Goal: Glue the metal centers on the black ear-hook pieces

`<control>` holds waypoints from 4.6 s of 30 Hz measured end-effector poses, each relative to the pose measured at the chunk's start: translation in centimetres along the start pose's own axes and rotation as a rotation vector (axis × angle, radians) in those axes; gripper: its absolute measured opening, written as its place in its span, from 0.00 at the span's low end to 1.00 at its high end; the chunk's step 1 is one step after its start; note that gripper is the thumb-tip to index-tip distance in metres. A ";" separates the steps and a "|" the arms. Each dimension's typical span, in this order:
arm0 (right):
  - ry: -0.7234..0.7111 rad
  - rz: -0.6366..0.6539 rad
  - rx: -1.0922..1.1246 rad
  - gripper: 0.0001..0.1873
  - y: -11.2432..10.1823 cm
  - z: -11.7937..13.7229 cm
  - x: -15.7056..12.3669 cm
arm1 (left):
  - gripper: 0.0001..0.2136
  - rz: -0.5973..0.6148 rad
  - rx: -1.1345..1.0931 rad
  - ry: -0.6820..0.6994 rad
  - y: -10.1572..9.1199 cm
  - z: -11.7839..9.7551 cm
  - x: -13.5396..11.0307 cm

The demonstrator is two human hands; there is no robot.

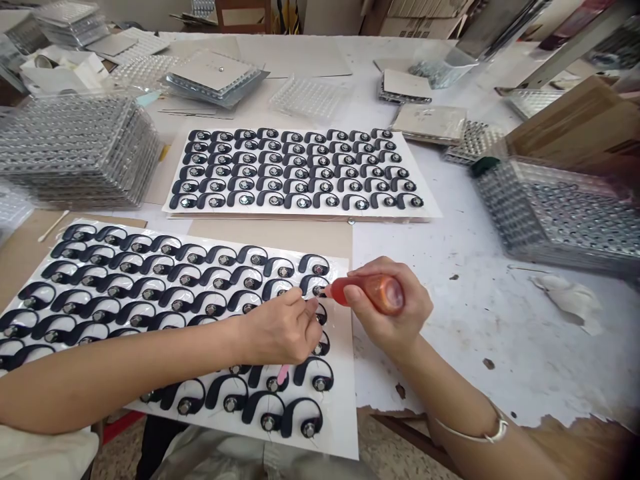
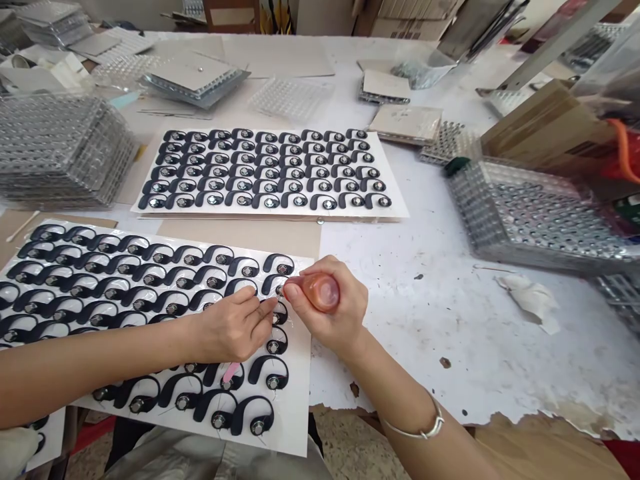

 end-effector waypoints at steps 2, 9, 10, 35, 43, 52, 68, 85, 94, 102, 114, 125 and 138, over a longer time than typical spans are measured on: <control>-0.020 0.002 0.001 0.11 0.0 0.1 0.0 | 0.09 -0.003 -0.014 0.000 0.0 0.0 0.0; -0.092 0.004 -0.034 0.14 0.1 0.1 -0.1 | 0.10 -0.011 -0.026 -0.025 0.1 -0.1 -0.1; -0.095 0.005 -0.043 0.14 0.1 0.1 -0.1 | 0.10 -0.018 -0.026 -0.030 0.1 -0.1 -0.1; -0.105 -0.071 -0.079 0.12 -0.6 0.0 -0.7 | 0.09 -0.014 -0.031 -0.039 0.4 -0.3 -0.3; -0.116 -0.047 -0.096 0.12 -0.4 0.0 -0.4 | 0.08 -0.029 -0.041 -0.043 0.3 -0.2 -0.2; -0.132 -0.018 -0.070 0.14 -0.3 -0.1 -0.7 | 0.09 -0.020 -0.005 -0.048 0.2 -0.1 -0.1; -0.182 -0.012 -0.094 0.13 -0.4 0.3 -0.6 | 0.09 -0.018 -0.004 -0.053 0.3 -0.3 -0.2; -0.205 -0.008 -0.129 0.12 -0.6 0.4 -0.8 | 0.09 -0.018 -0.032 -0.044 0.0 -0.2 -0.1; -0.218 -0.003 -0.125 0.11 -0.6 0.7 -0.6 | 0.09 -0.004 -0.010 -0.035 0.2 -0.3 -0.4; -0.228 -0.005 -0.124 0.12 -0.7 0.6 -0.7 | 0.08 -0.019 0.009 -0.038 0.0 -0.2 -0.2; -0.231 -0.004 -0.112 0.12 -0.7 0.8 -0.6 | 0.08 -0.010 -0.005 -0.043 0.1 -0.3 -0.3; -0.214 0.008 -0.109 0.11 -0.7 0.8 -0.7 | 0.10 -0.010 -0.019 -0.093 0.2 0.1 -0.3; -0.202 0.010 -0.068 0.11 -0.7 0.7 -0.8 | 0.09 0.017 -0.143 -0.150 0.5 1.4 -0.9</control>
Point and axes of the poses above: each hand's wrist, its own x-axis towards the middle knuckle, its own y-axis out of the palm, z = x × y, the point moved 3 cm from there along x, towards the middle knuckle, and after that the axes turned 10 degrees about x, right-handed, at the moved point
